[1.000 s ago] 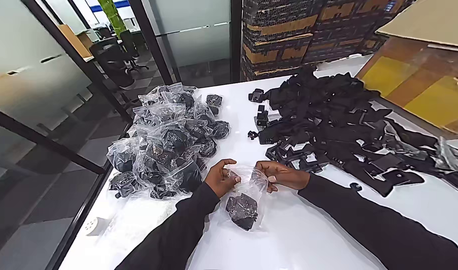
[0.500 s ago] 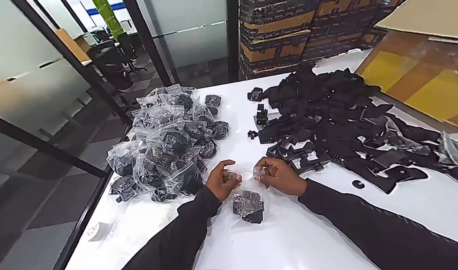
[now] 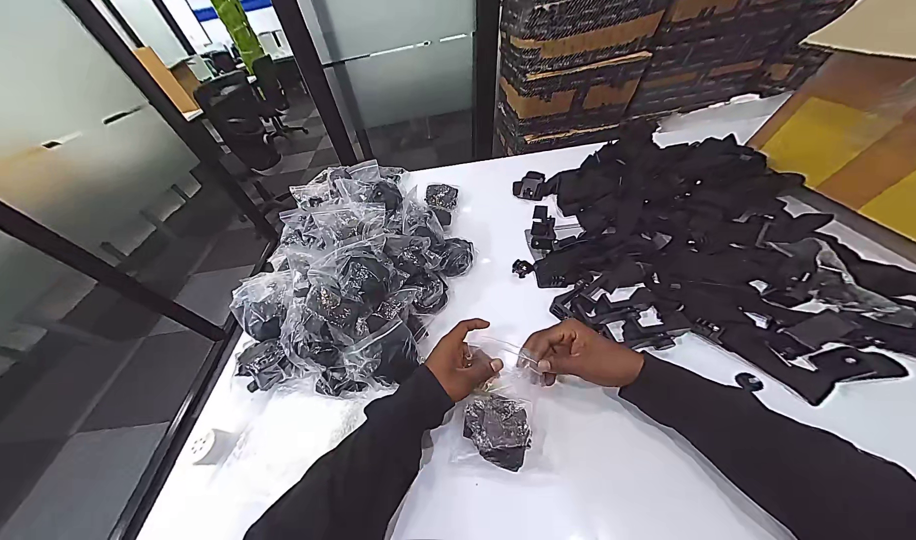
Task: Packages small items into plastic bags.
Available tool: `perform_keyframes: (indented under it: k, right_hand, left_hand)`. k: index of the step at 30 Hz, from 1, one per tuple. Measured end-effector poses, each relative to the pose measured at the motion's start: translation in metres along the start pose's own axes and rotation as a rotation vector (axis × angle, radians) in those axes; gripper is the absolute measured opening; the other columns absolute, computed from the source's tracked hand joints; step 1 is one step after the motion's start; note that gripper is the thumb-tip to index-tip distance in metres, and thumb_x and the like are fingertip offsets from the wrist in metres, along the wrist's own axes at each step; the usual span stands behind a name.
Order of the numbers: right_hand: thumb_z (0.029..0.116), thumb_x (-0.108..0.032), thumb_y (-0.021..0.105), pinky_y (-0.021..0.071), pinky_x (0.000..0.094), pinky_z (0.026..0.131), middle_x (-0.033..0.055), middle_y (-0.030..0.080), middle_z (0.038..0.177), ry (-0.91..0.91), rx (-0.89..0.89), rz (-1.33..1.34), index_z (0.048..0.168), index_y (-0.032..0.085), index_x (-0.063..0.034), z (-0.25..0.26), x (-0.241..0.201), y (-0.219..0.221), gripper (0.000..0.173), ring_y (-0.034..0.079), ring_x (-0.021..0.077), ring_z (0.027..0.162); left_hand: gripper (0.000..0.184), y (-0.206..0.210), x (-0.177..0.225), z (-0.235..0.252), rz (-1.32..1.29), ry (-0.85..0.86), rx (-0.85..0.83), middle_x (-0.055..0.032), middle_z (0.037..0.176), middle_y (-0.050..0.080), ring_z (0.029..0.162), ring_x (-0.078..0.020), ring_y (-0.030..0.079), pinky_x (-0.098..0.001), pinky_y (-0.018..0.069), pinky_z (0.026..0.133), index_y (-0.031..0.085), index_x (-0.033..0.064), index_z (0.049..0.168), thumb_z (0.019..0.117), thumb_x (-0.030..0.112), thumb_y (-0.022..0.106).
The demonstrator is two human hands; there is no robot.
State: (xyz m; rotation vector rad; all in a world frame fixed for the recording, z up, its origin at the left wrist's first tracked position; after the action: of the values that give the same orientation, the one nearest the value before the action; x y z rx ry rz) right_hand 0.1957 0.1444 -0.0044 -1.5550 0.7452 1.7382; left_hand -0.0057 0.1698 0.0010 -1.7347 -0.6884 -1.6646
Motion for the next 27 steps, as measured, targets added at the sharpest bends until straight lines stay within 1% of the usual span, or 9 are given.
perform_keyframes:
  k: [3,6,9,12,15,18,20,24,27]
  right_hand:
    - [0.0914,-0.005,0.073,0.0629,0.0275,0.064,-0.0015,0.075,0.102,0.002,0.112,-0.013,0.098,0.074,-0.0092,-0.001,0.002,0.001,0.008,0.071,0.0087,0.072]
    - [0.0925,-0.008,0.072,0.0623,0.0276,0.064,-0.0017,0.072,0.114,-0.019,0.198,-0.026,0.094,0.07,-0.0112,-0.001,0.0,-0.003,0.004,0.071,0.0075,0.077]
    - [0.096,-0.009,0.066,0.062,0.029,0.067,-0.0003,0.071,0.118,-0.035,0.279,-0.03,0.101,0.069,-0.0091,-0.001,-0.002,-0.01,0.006,0.07,0.009,0.084]
    - [0.0976,-0.01,0.065,0.0623,0.0286,0.069,0.0001,0.072,0.116,-0.117,0.336,-0.046,0.103,0.067,-0.0087,-0.004,-0.008,-0.009,0.006,0.071,0.0093,0.085]
    - [0.0946,-0.012,0.071,0.0615,0.027,0.071,-0.0022,0.073,0.109,-0.244,0.334,-0.052,0.099,0.07,-0.0114,-0.006,-0.014,-0.009,0.004,0.07,0.0075,0.084]
    - [0.0872,-0.003,0.076,0.0588,0.0238,0.073,-0.0044,0.072,0.098,-0.312,0.334,-0.079,0.089,0.067,-0.0141,-0.005,-0.019,-0.01,0.015,0.069,0.0056,0.084]
    - [0.0848,-0.001,0.077,0.0568,0.0228,0.071,-0.0053,0.07,0.096,-0.335,0.348,-0.106,0.086,0.064,-0.0156,-0.004,-0.018,-0.009,0.02,0.067,0.0049,0.083]
    - [0.081,-0.005,0.083,0.0563,0.0216,0.067,-0.0072,0.066,0.094,-0.271,0.419,-0.135,0.102,0.063,-0.0131,-0.004,-0.013,-0.008,0.03,0.063,0.0027,0.075]
    - [0.0849,-0.014,0.082,0.0529,0.0185,0.063,-0.0095,0.063,0.088,-0.165,0.464,-0.184,0.109,0.061,-0.0115,-0.004,-0.01,-0.013,0.032,0.059,0.0005,0.07]
  left_hand:
    - [0.083,0.005,0.002,-0.002,-0.023,0.008,-0.003,-0.018,0.108,0.073,0.086,-0.0211,0.076,-0.037,0.0651,0.081,0.034,-0.0039,0.149,0.0821,0.006,0.082]
    - [0.092,0.004,0.001,-0.001,0.045,-0.011,-0.002,-0.0189,0.111,0.071,0.086,-0.0211,0.075,-0.0371,0.0651,0.079,0.035,-0.0004,0.15,0.0735,0.001,0.086]
    - [0.092,0.003,0.001,0.003,0.037,0.046,-0.055,-0.0199,0.12,0.067,0.094,-0.0203,0.074,-0.0367,0.064,0.084,0.035,-0.003,0.149,0.0719,-0.002,0.085]
    - [0.092,0.002,-0.002,0.006,0.006,0.069,-0.088,-0.0185,0.117,0.07,0.096,-0.0207,0.075,-0.0375,0.0639,0.086,0.034,-0.0049,0.147,0.0709,-0.003,0.086]
    - [0.09,-0.002,-0.006,0.005,0.036,0.027,-0.023,-0.0135,0.094,0.073,0.071,-0.0181,0.072,-0.0353,0.0631,0.069,0.039,-0.0001,0.146,0.0704,0.005,0.089]
    - [0.077,-0.002,-0.002,0.003,-0.021,0.038,0.045,-0.0123,0.094,0.075,0.078,-0.0181,0.075,-0.0351,0.0647,0.075,0.04,-0.0034,0.142,0.0781,0.001,0.084]
    - [0.059,-0.004,0.0,0.001,-0.071,0.074,0.104,-0.0078,0.091,0.075,0.076,-0.014,0.075,-0.0312,0.0638,0.073,0.044,-0.0057,0.137,0.0877,0.001,0.075]
    - [0.014,-0.015,-0.006,0.003,-0.063,0.148,0.265,-0.0024,0.083,0.075,0.07,-0.0075,0.071,-0.0268,0.0612,0.069,0.064,-0.0043,0.11,0.0989,0.004,0.061]
    - [0.012,-0.021,-0.008,0.004,-0.021,0.167,0.326,-0.003,0.083,0.075,0.07,-0.0067,0.07,-0.026,0.0598,0.068,0.066,-0.003,0.103,0.1011,0.006,0.058]
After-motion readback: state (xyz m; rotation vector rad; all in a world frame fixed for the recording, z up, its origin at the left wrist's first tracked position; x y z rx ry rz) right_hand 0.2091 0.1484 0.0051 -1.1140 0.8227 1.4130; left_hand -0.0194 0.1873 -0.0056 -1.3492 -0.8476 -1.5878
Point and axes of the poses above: each hand's wrist, its own z-axis towards the middle knuckle, its own y-axis out of the palm, x = y × z, the point moved 6 cm from there along z, towards the middle knuckle
